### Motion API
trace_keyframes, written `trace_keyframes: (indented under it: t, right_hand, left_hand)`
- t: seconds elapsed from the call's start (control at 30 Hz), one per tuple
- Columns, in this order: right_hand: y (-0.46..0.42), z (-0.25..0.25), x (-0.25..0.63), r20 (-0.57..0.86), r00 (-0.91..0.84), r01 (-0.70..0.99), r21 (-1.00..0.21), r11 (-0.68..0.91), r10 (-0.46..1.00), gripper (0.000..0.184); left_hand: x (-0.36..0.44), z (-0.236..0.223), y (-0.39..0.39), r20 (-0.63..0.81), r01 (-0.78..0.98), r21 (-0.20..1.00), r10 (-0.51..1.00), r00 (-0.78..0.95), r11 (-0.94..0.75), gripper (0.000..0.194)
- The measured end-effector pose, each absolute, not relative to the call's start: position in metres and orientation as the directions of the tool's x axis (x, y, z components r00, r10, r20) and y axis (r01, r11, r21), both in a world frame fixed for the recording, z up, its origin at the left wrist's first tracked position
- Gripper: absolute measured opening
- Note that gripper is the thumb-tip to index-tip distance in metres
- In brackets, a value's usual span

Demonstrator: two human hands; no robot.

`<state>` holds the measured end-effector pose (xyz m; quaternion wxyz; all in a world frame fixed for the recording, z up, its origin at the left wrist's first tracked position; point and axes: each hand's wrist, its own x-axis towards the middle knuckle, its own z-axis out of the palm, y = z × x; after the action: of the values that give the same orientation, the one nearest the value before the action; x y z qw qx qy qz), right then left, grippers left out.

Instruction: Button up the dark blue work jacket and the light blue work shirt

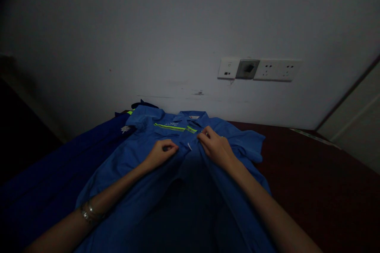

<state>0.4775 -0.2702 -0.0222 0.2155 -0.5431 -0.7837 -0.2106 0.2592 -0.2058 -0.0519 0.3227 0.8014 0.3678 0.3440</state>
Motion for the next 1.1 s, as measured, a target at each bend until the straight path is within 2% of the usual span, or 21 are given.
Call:
trace_keyframes:
  t: [0.13, 0.27, 0.4, 0.53, 0.63, 0.73, 0.9, 1.1]
  right_hand:
    - [-0.270, -0.019, 0.480, 0.592, -0.283, 0.951, 0.073, 0.299, 0.755, 0.021]
    - [-0.271, -0.018, 0.479, 0.594, -0.257, 0.959, 0.060, 0.276, 0.762, 0.021]
    - [-0.271, -0.019, 0.476, 0.587, -0.254, 0.951, 0.005, 0.310, 0.769, 0.023]
    - [-0.272, -0.020, 0.467, 0.590, -0.286, 0.903, -0.098, 0.419, 0.755, 0.029]
    - [-0.275, -0.020, 0.455, 0.597, -0.332, 0.859, -0.128, 0.496, 0.730, 0.023]
    - [-0.279, -0.021, 0.442, 0.558, -0.417, 0.828, -0.093, 0.553, 0.718, 0.017]
    - [-0.286, -0.025, 0.427, 0.453, -0.542, 0.810, 0.056, 0.584, 0.708, 0.017]
    - [-0.286, -0.028, 0.424, 0.394, -0.589, 0.799, 0.159, 0.580, 0.705, 0.015]
  left_hand:
    - [0.264, -0.044, -0.220, 0.212, 0.299, 0.809, 0.725, 0.655, -0.506, 0.031]
    - [0.266, -0.045, -0.226, 0.069, 0.273, 0.884, 0.682, 0.728, -0.380, 0.032]
    - [0.266, -0.048, -0.222, -0.058, 0.295, 0.935, 0.735, 0.675, -0.198, 0.031]
    - [0.264, -0.053, -0.214, -0.084, 0.231, 0.971, 0.807, 0.585, -0.067, 0.028]
    - [0.262, -0.057, -0.210, -0.098, 0.151, 0.988, 0.832, 0.546, 0.017, 0.027]
    - [0.261, -0.059, -0.209, -0.129, 0.151, 0.987, 0.837, 0.531, 0.056, 0.027]
    - [0.261, -0.058, -0.210, -0.153, 0.150, 0.985, 0.826, 0.542, 0.085, 0.028]
    - [0.262, -0.056, -0.211, -0.188, 0.148, 0.981, 0.824, 0.535, 0.127, 0.023]
